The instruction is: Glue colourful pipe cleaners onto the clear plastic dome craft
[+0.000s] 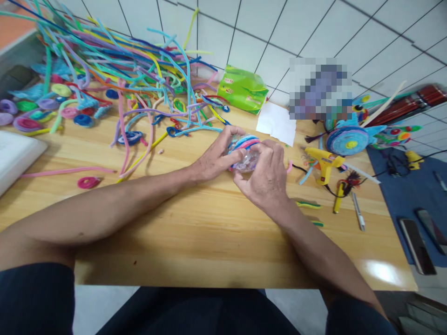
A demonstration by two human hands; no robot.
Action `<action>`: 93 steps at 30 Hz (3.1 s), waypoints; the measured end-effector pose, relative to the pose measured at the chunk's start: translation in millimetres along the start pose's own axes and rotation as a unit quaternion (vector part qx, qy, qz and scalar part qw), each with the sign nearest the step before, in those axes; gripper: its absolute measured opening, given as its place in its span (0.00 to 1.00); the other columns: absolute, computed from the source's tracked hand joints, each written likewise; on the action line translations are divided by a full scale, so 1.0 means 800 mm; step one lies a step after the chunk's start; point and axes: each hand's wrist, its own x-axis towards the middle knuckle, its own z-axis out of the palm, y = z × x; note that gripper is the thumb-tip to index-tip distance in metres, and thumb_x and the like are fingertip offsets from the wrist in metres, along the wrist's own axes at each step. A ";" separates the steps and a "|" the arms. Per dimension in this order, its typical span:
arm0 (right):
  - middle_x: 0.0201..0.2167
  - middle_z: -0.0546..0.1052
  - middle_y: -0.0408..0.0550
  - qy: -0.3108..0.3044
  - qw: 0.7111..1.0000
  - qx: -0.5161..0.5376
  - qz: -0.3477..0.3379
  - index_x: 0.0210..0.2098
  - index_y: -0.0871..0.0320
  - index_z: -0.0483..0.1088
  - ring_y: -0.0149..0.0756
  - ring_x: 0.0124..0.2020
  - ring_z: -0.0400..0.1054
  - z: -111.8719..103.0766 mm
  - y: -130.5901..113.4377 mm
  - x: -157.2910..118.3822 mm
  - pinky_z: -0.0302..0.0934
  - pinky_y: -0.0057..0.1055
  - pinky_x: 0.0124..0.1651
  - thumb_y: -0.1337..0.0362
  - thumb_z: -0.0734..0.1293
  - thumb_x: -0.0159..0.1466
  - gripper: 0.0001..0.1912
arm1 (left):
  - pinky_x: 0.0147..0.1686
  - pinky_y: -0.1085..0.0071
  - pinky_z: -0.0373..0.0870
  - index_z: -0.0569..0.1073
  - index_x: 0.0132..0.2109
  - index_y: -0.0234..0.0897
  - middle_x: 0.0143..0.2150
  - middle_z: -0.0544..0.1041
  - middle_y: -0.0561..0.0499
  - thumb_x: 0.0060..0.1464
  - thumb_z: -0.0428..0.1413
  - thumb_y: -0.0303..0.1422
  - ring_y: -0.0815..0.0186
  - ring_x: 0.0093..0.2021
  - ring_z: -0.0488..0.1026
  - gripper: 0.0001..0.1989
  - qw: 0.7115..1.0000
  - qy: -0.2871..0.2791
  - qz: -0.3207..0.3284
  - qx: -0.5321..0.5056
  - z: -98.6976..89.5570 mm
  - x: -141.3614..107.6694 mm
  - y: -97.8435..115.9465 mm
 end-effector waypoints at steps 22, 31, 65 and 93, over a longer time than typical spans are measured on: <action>0.64 0.73 0.68 -0.008 1.000 -0.003 0.016 0.65 0.55 0.62 0.65 0.64 0.71 0.000 0.001 0.001 0.70 0.69 0.67 0.64 0.73 0.61 0.34 | 0.77 0.48 0.70 0.65 0.69 0.42 0.70 0.74 0.39 0.70 0.59 0.59 0.47 0.72 0.74 0.34 1.000 -0.021 -0.013 -0.001 -0.005 -0.002 0.004; 0.63 0.73 0.67 0.003 1.000 0.003 0.007 0.65 0.55 0.61 0.64 0.63 0.70 0.002 0.004 0.002 0.71 0.68 0.66 0.63 0.74 0.61 0.35 | 0.79 0.42 0.70 0.64 0.72 0.42 0.74 0.73 0.38 0.64 0.64 0.49 0.44 0.76 0.72 0.36 0.999 -0.042 -0.002 0.009 -0.011 -0.001 -0.009; 0.64 0.73 0.68 -0.024 0.999 0.013 -0.024 0.67 0.57 0.62 0.64 0.65 0.70 -0.004 0.022 0.008 0.71 0.68 0.68 0.64 0.73 0.62 0.35 | 0.83 0.41 0.65 0.65 0.74 0.43 0.76 0.71 0.37 0.65 0.66 0.53 0.43 0.79 0.69 0.39 0.999 -0.041 -0.004 0.003 -0.011 0.000 -0.007; 0.65 0.72 0.67 -0.023 0.995 0.097 -0.015 0.69 0.53 0.61 0.68 0.68 0.69 -0.007 0.026 0.008 0.68 0.73 0.71 0.64 0.77 0.63 0.38 | 0.78 0.47 0.72 0.64 0.73 0.45 0.72 0.74 0.40 0.69 0.63 0.54 0.47 0.74 0.73 0.35 0.999 -0.019 0.033 0.009 -0.009 0.000 -0.017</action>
